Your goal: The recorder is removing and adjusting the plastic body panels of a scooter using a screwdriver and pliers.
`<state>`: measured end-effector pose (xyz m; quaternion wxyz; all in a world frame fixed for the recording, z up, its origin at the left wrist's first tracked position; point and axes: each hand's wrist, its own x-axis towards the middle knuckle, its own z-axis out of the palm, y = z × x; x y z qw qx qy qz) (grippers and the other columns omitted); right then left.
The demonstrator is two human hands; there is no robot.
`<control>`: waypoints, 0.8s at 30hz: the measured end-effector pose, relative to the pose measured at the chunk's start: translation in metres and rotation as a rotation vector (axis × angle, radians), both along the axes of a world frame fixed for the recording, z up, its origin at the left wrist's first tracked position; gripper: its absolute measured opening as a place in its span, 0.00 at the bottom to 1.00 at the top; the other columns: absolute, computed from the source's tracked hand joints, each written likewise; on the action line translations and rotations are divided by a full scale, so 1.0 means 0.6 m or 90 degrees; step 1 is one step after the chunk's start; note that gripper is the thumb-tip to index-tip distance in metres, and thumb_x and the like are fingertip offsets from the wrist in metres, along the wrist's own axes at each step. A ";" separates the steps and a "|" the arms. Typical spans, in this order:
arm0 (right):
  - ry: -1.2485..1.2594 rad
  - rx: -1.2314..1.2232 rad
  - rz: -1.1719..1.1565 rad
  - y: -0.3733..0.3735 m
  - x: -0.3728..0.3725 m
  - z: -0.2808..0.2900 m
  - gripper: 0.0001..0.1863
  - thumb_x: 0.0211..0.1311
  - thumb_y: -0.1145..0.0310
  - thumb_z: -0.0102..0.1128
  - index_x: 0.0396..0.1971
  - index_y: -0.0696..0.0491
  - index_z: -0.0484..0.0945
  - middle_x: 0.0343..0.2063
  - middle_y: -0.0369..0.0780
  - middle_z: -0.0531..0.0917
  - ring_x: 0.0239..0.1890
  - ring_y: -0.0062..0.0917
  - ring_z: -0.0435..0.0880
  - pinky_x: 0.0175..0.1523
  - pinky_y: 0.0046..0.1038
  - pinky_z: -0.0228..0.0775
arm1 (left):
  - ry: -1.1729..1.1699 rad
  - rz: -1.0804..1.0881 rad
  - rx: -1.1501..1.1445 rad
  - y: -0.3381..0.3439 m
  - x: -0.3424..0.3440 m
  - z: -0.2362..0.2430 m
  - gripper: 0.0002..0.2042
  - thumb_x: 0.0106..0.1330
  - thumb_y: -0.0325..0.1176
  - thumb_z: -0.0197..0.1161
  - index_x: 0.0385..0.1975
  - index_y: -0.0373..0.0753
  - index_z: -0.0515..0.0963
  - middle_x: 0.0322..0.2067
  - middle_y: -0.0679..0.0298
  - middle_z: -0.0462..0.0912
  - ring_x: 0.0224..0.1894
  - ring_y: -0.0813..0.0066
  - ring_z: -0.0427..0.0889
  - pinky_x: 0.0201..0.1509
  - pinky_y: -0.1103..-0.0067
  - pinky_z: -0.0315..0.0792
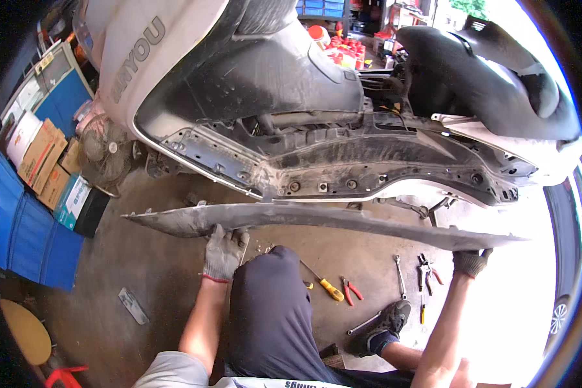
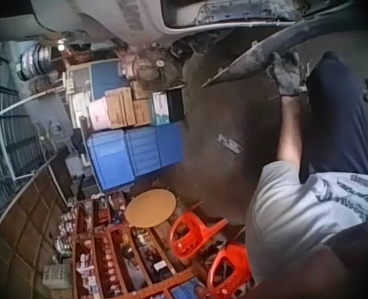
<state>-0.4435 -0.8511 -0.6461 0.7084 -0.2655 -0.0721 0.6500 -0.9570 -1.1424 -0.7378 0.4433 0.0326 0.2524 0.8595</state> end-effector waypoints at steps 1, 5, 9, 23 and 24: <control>-0.003 0.020 0.007 0.005 0.018 0.016 0.43 0.60 0.35 0.44 0.67 0.51 0.57 0.67 0.52 0.57 0.67 0.51 0.57 0.67 0.58 0.50 | 0.029 -0.058 0.024 0.006 0.010 0.017 0.21 0.65 0.45 0.61 0.54 0.41 0.71 0.51 0.61 0.76 0.52 0.65 0.75 0.54 0.66 0.72; -0.017 0.035 0.000 0.031 0.109 0.075 0.41 0.63 0.37 0.37 0.67 0.52 0.56 0.67 0.52 0.59 0.67 0.47 0.58 0.69 0.51 0.50 | 0.093 -0.201 0.094 0.028 0.052 0.090 0.23 0.69 0.46 0.54 0.55 0.35 0.70 0.53 0.56 0.76 0.55 0.63 0.74 0.56 0.67 0.71; -0.081 0.071 -0.058 0.028 0.175 0.125 0.40 0.64 0.39 0.33 0.67 0.54 0.55 0.67 0.50 0.58 0.67 0.43 0.57 0.70 0.49 0.46 | 0.084 -0.353 0.097 0.055 0.071 0.113 0.26 0.70 0.50 0.50 0.55 0.31 0.69 0.54 0.52 0.75 0.58 0.61 0.72 0.60 0.67 0.68; -0.215 0.156 -0.235 0.096 0.300 0.194 0.33 0.68 0.44 0.28 0.64 0.51 0.61 0.63 0.44 0.65 0.66 0.38 0.61 0.70 0.46 0.48 | 0.058 -0.379 0.109 0.226 0.169 0.203 0.27 0.69 0.53 0.51 0.55 0.33 0.69 0.53 0.53 0.74 0.53 0.58 0.76 0.53 0.64 0.73; -0.207 0.156 -0.238 0.117 0.310 0.182 0.33 0.68 0.44 0.28 0.64 0.51 0.61 0.63 0.44 0.65 0.66 0.38 0.61 0.70 0.46 0.48 | 0.066 -0.381 0.109 0.241 0.171 0.202 0.27 0.69 0.53 0.51 0.55 0.33 0.69 0.53 0.53 0.74 0.53 0.58 0.76 0.53 0.64 0.73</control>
